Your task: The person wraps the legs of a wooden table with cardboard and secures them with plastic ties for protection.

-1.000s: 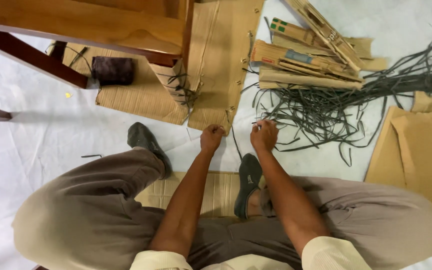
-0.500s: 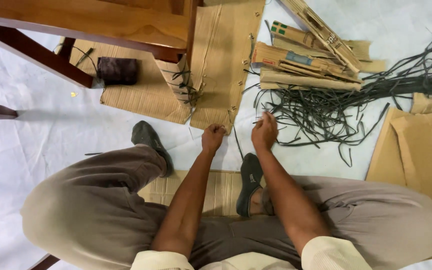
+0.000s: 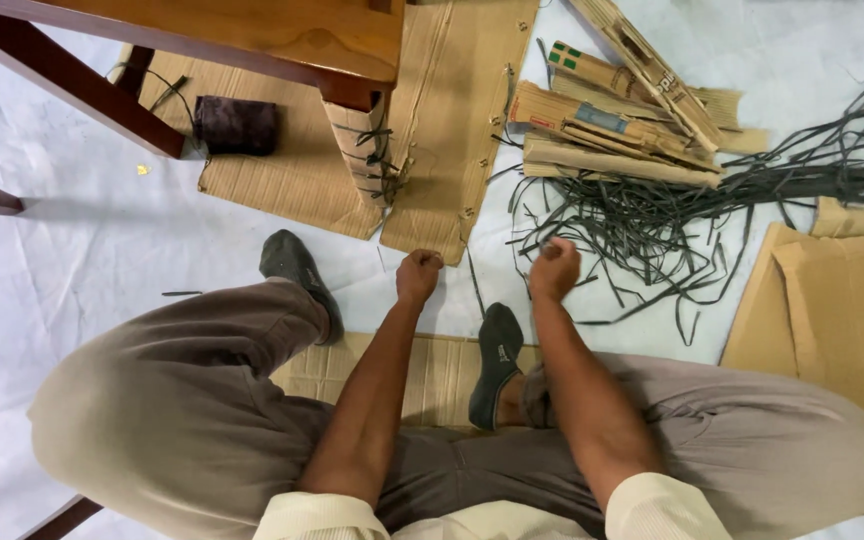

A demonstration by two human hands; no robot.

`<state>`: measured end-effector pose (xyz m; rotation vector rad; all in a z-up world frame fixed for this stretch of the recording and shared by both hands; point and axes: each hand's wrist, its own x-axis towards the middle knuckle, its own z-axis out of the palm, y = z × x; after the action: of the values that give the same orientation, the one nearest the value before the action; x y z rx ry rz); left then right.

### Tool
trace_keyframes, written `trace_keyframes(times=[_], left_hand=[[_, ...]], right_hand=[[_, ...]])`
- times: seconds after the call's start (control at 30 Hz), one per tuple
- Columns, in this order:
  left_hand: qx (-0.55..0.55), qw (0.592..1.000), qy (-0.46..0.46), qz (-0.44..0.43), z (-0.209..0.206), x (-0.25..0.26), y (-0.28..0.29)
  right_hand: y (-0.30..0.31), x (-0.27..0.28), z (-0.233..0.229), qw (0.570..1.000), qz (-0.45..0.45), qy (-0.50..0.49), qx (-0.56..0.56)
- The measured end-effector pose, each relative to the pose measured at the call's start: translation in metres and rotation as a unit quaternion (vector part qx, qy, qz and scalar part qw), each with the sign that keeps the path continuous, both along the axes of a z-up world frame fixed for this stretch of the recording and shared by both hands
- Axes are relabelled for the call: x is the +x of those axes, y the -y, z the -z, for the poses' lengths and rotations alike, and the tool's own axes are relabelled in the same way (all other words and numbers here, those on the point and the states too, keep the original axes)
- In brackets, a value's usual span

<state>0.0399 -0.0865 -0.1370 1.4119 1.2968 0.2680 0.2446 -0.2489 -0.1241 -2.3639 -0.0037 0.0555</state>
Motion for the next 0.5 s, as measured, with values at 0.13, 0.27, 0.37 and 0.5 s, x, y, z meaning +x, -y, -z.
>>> trace_keyframes(times=[0.13, 0.27, 0.37, 0.5], left_hand=[[0.015, 0.999, -0.039, 0.008, -0.014, -0.001, 0.000], [0.013, 0.999, -0.038, 0.005, -0.014, -0.007, -0.002], [0.020, 0.999, -0.031, 0.004, -0.004, -0.014, -0.001], [0.008, 1.000, -0.020, 0.003, -0.001, -0.010, -0.002]], right_hand=[[-0.025, -0.037, -0.041, 0.992, -0.125, -0.015, -0.011], [-0.028, -0.049, -0.038, 0.958, -0.191, -0.037, -0.211], [-0.022, -0.045, -0.009, 0.950, -0.183, -0.056, -0.245], [-0.016, -0.038, 0.006, 0.962, -0.172, -0.055, -0.207]])
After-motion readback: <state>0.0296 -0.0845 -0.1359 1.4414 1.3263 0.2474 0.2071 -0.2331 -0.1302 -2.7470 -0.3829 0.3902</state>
